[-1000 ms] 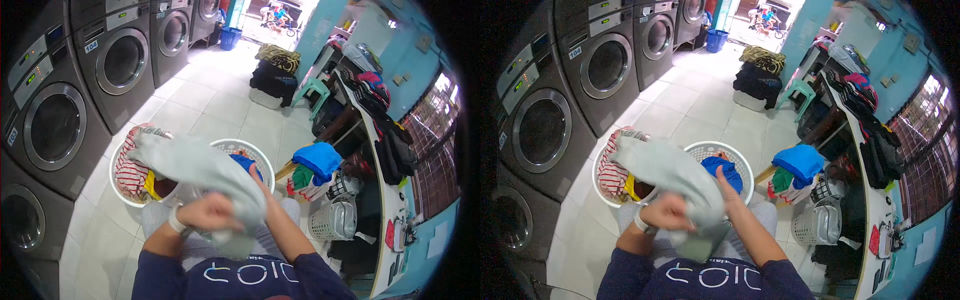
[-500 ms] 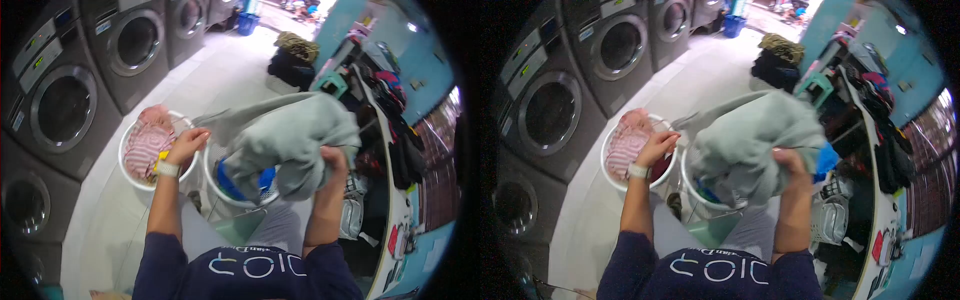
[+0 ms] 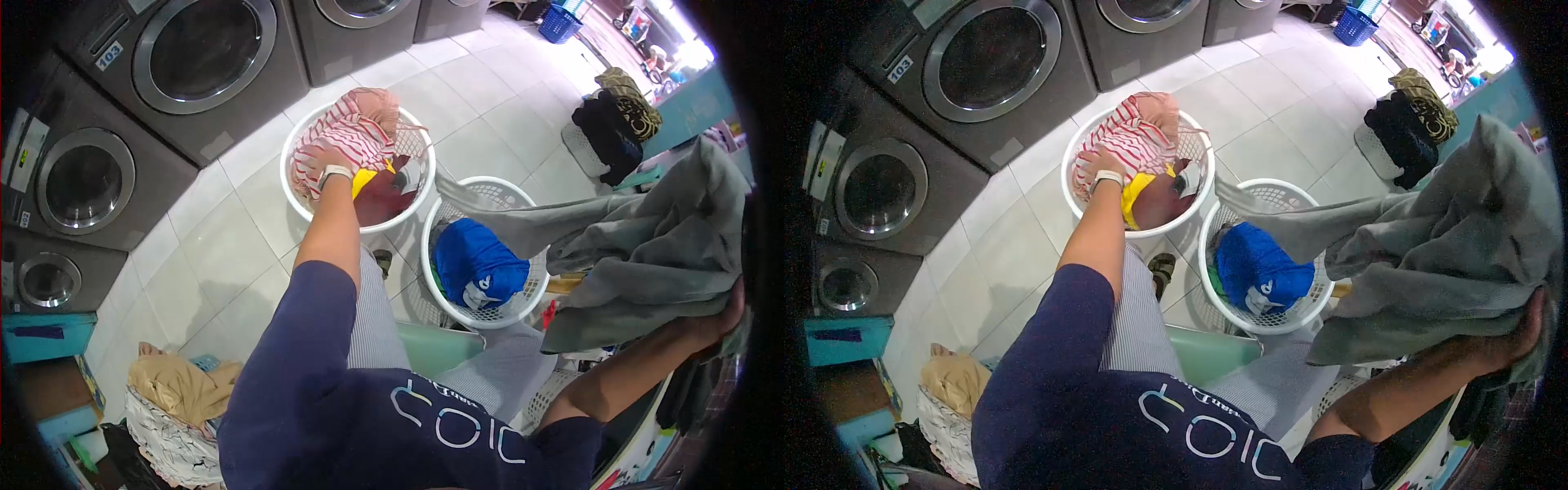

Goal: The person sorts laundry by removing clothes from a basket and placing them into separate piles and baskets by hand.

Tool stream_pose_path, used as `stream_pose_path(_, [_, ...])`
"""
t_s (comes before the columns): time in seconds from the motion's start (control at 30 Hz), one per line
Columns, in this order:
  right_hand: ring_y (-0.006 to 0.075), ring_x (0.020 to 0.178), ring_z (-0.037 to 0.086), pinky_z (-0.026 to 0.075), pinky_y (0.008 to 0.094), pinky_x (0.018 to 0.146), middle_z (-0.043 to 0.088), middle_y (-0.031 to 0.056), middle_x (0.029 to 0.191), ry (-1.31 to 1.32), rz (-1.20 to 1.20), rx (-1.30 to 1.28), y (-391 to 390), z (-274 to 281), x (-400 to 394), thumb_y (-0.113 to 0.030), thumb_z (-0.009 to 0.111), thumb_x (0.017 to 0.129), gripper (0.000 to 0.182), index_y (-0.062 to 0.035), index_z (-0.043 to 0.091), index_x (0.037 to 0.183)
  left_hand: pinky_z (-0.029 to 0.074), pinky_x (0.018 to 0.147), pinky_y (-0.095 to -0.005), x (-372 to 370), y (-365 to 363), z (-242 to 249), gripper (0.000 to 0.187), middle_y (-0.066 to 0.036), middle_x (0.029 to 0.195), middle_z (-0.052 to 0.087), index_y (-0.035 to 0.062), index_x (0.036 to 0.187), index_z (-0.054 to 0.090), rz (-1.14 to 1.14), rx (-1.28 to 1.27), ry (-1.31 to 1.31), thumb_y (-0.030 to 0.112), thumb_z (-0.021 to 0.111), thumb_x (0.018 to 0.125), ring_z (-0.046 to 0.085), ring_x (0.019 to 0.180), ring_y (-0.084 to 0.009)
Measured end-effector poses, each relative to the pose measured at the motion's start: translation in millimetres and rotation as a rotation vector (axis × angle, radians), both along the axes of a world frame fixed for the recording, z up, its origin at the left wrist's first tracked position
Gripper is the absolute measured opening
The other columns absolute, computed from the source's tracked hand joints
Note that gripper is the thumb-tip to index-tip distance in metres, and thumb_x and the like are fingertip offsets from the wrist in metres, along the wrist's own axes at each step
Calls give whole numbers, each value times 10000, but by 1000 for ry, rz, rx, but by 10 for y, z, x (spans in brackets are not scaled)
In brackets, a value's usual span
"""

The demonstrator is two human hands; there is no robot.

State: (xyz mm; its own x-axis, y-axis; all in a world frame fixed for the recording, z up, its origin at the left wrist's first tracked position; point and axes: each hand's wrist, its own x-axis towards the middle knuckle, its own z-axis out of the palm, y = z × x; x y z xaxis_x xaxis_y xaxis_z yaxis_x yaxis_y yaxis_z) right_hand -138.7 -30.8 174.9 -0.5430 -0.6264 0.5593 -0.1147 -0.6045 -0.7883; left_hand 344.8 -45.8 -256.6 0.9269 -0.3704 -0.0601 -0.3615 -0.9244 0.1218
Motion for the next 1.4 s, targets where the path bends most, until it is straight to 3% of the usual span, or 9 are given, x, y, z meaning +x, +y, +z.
stream_pose_path(0.17, [298, 1038, 514, 391, 425, 923, 542, 175, 1152, -46, 321, 294, -657, -1070, -857, -353, 582, 787, 527, 33, 532, 1144, 378, 1007, -391, 579, 96, -447, 722, -229, 1347, 401, 96, 1396, 263, 439, -461, 644, 259, 601, 779, 429, 1228, -351])
stream_pose_path(0.27, [229, 1017, 545, 417, 350, 889, 597, 120, 1126, 678, -135, 741, -233, -1864, -141, -485, 616, 792, 549, -20, 616, 1083, 404, 978, -379, 1048, 151, -1220, 635, -125, 1306, 486, 70, 1238, 520, -250, 19, 126, 364, 706, 705, 482, 1192, -285])
stream_pose_path(0.3, [225, 1018, 553, 408, 355, 902, 590, 114, 1152, 840, -55, 1066, -354, -2325, -233, -509, 609, 789, 590, -40, 588, 1147, 472, 874, -386, 997, -7, -1227, 357, -146, 1191, 570, 55, 1137, 599, -20, -128, 309, 251, 475, 866, 583, 1060, -290])
stream_pose_path(0.37, [234, 1111, 510, 376, 345, 957, 548, 118, 1229, 1130, 450, 1213, -330, -3093, -293, -530, 674, 743, 728, -15, 526, 1235, 484, 850, -376, 666, 29, -266, 475, -140, 1083, 631, 53, 996, 674, -294, -28, 294, 395, 723, 670, 614, 1003, -288])
stream_pose_path(0.57, [288, 1109, 515, 393, 372, 932, 515, 118, 1269, 755, 1117, 1259, 11, -3357, 423, -491, 542, 858, 697, -65, 353, 1377, 497, 616, -386, -470, -359, 730, 158, -115, 699, 634, 91, 693, 680, -1284, -302, -111, 229, 678, 616, 612, 657, -274])
stream_pose_path(0.8, [272, 1147, 488, 413, 415, 917, 495, 112, 1281, -455, 949, 1188, -11, -3731, 323, -479, 529, 871, 618, -92, 408, 1337, 493, 648, -371, -2403, 768, 2185, 203, -162, 825, 648, 57, 910, 677, -2165, -355, 867, 179, 538, 826, 638, 749, -257])
stream_pose_path(0.97, [279, 1170, 458, 414, 443, 910, 472, 113, 1295, -539, 860, 940, -184, -3191, -105, -478, 545, 862, 609, -98, 418, 1321, 501, 747, -310, -1727, -3, 1640, 199, -97, 900, 669, 48, 990, 653, -1460, -627, 1494, 163, 595, 838, 626, 800, -171])
stream_pose_path(1.1, [284, 1189, 433, 414, 466, 905, 453, 115, 1306, -564, 832, 849, -268, -2943, -459, -477, 558, 855, 602, -102, 427, 1308, 494, 752, -389, -375, -825, 157, 351, -191, 984, 629, 49, 1050, 617, -738, -683, 308, 312, 602, 818, 623, 835, -313])
stream_pose_path(1.4, [330, 1161, 402, 418, 521, 825, 424, 113, 1275, -591, 554, 1445, -145, -3714, -387, -499, 658, 770, 664, -133, 433, 1277, 474, 789, -384, 635, -146, -919, 321, -224, 998, 622, -2, 999, 619, 43, -431, 638, 240, 576, 792, 606, 911, -328])
